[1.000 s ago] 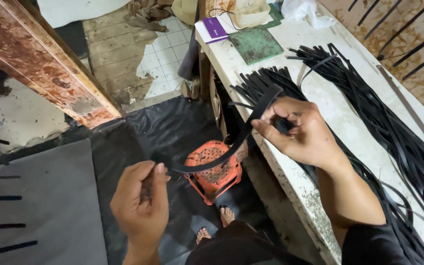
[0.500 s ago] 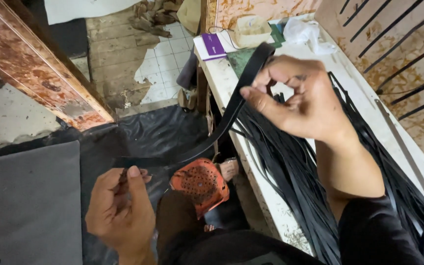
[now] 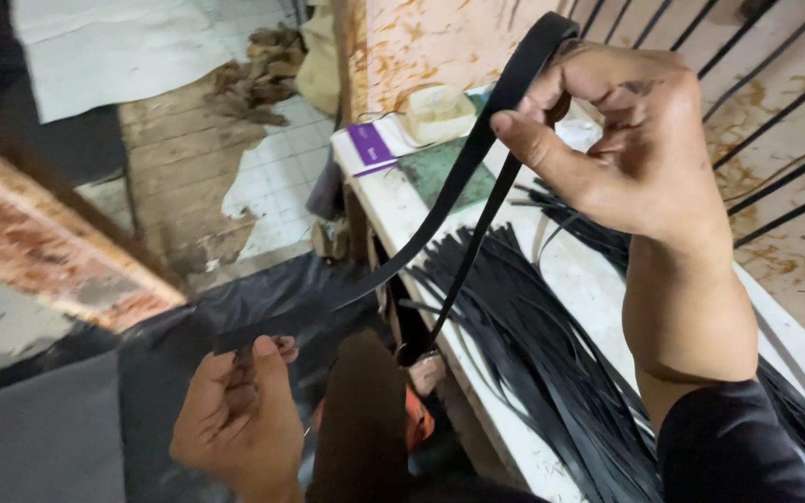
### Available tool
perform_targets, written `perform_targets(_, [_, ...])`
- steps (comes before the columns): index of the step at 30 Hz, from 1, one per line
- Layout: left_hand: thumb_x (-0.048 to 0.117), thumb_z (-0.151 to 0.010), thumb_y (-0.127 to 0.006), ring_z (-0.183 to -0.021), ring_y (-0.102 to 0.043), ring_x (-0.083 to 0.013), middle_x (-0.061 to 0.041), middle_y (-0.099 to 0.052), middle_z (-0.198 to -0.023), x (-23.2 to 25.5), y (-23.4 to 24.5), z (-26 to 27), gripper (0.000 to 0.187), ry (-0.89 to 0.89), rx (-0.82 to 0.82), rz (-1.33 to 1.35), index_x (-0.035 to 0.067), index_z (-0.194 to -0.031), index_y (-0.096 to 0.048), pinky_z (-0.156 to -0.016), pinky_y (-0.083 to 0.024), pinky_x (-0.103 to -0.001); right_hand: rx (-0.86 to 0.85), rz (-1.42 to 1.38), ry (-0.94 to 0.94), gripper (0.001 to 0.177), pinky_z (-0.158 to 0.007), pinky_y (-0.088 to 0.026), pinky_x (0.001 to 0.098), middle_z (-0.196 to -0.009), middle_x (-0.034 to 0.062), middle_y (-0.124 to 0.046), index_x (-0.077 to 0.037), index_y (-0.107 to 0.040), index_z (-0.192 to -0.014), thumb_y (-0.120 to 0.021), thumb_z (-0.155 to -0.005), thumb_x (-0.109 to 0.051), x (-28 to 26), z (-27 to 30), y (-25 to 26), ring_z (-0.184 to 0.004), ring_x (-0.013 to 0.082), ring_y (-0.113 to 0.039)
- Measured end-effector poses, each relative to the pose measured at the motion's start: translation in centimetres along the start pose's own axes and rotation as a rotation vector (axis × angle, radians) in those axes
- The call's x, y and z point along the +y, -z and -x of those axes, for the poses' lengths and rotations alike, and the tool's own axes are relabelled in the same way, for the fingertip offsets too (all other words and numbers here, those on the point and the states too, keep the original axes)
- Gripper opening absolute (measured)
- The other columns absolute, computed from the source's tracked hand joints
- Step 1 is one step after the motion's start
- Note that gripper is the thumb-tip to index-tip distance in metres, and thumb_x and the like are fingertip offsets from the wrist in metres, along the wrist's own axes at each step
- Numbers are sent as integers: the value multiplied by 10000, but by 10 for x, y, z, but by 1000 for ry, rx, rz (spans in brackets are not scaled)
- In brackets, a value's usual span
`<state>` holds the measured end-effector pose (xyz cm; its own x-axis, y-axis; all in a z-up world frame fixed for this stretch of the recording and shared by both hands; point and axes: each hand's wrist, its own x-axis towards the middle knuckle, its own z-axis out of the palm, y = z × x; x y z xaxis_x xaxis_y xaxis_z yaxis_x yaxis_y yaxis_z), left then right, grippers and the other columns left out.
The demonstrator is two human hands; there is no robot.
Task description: The person repeatedly rubs a small black device along black leather straps, then hangs each strap on a wall-mounted line using colored clothespins. The process is repeated for multiple straps.
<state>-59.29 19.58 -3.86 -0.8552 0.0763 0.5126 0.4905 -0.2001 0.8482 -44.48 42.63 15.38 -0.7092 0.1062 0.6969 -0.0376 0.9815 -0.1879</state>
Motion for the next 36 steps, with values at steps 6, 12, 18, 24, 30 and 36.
perform_targets(6, [-75,-1029,-623,-663,-704,-274,-291,-684,-836,-30,-49,-18,129,154,-23,113,-116,-931,-550,-700,-649,-356,86,11,-87,256,-710,-431,334,-860,195,-637,134,-610,-907,-747,-1120,176,21,4,-2,-748,238,-585])
perform_targets(12, [235,-1037,-652,-814,-762,-178,-163,-776,-924,45,-149,-154,303,288,-296,-185,-63,-1047,-707,-775,-599,-276,439,335,-76,521,-960,-620,656,-718,298,-522,102,-303,-631,-705,-940,222,24,-95,8,-737,426,-652])
perform_targets(18, [103,-1042,-635,-812,-760,-226,-227,-748,-978,59,-209,-214,217,377,-295,43,-16,-1177,-513,-801,-589,-258,324,158,65,379,-913,-682,486,-593,94,-531,-89,-351,-675,-569,-883,141,100,-151,81,-664,260,-713])
perform_targets(24, [217,-1053,-631,-789,-754,-175,-149,-767,-898,118,-240,-277,225,367,-437,-34,-2,-1087,-672,-720,-587,-247,350,169,-160,336,-496,-410,234,-777,101,-636,-88,-460,-722,-619,-954,95,107,-185,131,-599,138,-550])
perform_targets(30, [82,-1050,-614,-933,-733,-192,-173,-757,-936,187,-269,-321,161,271,-570,132,-51,-1118,-673,-854,-555,-257,506,291,-310,395,-577,-318,282,-712,70,-483,-48,-393,-732,-653,-994,90,109,-220,184,-629,148,-423])
perform_targets(36, [-98,-1054,-617,-819,-722,-260,-268,-704,-980,218,-334,-330,97,-248,-553,488,-172,-1115,-609,-804,-598,-324,571,318,-317,345,-594,-282,269,-742,26,-432,-81,-413,-782,-612,-1037,37,118,-220,245,-659,121,-372])
